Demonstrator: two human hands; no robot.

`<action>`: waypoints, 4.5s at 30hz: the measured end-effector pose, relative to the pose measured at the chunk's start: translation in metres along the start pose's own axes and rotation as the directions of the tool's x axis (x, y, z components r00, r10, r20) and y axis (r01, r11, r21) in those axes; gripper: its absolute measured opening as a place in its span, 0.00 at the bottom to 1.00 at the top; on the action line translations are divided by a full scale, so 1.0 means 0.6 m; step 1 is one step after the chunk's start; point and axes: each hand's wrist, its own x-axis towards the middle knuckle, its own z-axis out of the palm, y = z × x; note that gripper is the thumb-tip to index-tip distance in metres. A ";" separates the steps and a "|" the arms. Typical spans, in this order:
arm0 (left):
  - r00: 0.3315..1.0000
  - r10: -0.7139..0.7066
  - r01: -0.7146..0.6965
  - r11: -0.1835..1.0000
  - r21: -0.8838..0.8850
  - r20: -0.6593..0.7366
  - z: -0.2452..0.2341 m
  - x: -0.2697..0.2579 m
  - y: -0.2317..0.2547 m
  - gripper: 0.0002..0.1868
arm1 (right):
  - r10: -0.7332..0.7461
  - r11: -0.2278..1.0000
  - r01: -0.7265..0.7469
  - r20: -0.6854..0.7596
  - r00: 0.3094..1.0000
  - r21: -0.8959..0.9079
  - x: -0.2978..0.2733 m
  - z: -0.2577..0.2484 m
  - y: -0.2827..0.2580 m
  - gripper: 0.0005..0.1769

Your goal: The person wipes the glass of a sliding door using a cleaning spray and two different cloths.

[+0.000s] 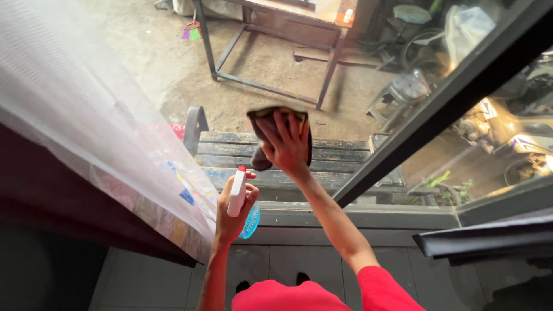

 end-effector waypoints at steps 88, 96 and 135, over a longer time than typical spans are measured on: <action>0.926 0.346 -0.264 0.878 0.399 -0.149 0.008 -0.006 0.041 0.21 | -0.187 0.982 0.188 0.188 0.964 0.010 0.042 -0.049 -0.040 0.33; 0.920 0.381 -0.276 0.800 0.532 -0.096 -0.024 -0.005 0.042 0.19 | 0.015 0.974 -0.045 0.131 0.991 0.223 -0.067 -0.083 0.022 0.31; 0.881 0.473 -0.395 0.716 0.576 0.016 -0.391 0.048 0.036 0.07 | 0.322 0.929 -0.308 -0.039 0.946 0.204 -0.047 0.075 -0.294 0.28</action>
